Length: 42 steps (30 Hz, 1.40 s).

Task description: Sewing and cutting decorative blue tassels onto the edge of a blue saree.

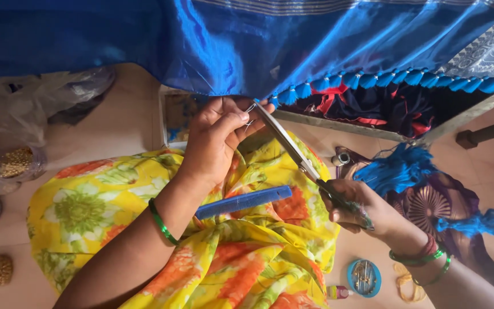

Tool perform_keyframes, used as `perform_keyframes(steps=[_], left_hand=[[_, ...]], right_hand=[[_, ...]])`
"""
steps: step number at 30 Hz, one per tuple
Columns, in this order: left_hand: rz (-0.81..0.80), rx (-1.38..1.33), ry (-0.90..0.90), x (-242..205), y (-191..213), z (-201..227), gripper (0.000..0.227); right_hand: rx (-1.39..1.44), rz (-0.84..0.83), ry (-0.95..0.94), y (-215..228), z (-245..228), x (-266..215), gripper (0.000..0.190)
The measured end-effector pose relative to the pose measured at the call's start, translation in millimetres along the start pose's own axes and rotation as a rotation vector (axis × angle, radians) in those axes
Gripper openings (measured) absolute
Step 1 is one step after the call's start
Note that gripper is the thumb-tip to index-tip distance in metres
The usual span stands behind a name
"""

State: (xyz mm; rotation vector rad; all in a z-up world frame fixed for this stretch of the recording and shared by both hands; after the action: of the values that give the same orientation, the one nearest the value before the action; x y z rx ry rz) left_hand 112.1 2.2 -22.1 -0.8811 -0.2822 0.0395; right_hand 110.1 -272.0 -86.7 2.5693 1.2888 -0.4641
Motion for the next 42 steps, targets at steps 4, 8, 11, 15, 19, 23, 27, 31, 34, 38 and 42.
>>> perform_keyframes(steps=[4, 8, 11, 15, 19, 23, 27, 31, 34, 38, 42], left_hand=[[0.007, 0.017, 0.021, 1.1, -4.8, 0.7, 0.009], [0.022, 0.020, 0.003, 1.2, 4.3, 0.9, 0.006], [0.039, 0.040, 0.011, 7.7, 9.3, 2.4, 0.005], [0.101, 0.290, 0.086, 24.5, 17.1, -0.7, 0.016], [0.158, 0.499, 0.094, 37.9, 27.4, -4.2, 0.018], [0.160, 0.617, -0.051, 45.5, 36.6, -4.1, 0.020], [0.192, 0.666, -0.013, 49.6, 53.9, -16.9, 0.017], [0.152, 0.596, 0.023, 49.1, 46.0, -12.3, 0.018], [0.059, 0.564, -0.063, 48.5, 19.1, 11.0, 0.022], [0.044, 0.650, -0.072, 52.2, 17.4, 12.3, 0.018], [-0.098, 0.799, -0.172, 50.8, 13.6, -1.1, 0.017]], right_hand=[[-0.100, 0.072, -0.043, 3.2, -5.2, -0.5, 0.032], [-0.369, 0.145, -0.041, 15.1, -7.7, -1.7, 0.028], [-0.486, 0.159, 0.016, 19.5, -11.3, -3.6, 0.029], [-0.492, 0.205, 0.048, 27.4, -12.8, -10.9, 0.025], [-0.471, 0.264, 0.042, 44.5, -4.8, -19.5, 0.023], [-0.476, 0.347, 0.026, 59.3, -8.8, -29.7, 0.025], [-0.492, 0.453, -0.011, 68.8, -20.3, -39.0, 0.028], [-0.543, 0.492, -0.014, 68.4, -31.0, -42.5, 0.027], [-0.551, 0.517, -0.063, 73.5, -28.2, -44.0, 0.027], [-0.484, 0.475, -0.011, 78.0, -23.7, -43.3, 0.033], [-0.401, 0.406, 0.076, 81.4, -26.4, -42.1, 0.042]])
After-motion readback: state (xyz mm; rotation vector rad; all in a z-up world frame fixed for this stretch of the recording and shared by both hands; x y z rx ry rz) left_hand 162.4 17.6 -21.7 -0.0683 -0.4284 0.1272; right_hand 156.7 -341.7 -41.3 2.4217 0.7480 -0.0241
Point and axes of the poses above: each hand's wrist, its own x-axis towards the middle knuckle, its own y-axis out of the back of the hand, z = x × y, the point moved 10 cm from there along x, towards the middle knuckle, and after that the axes turned 1 degree about -x, right-handed, at the moved point
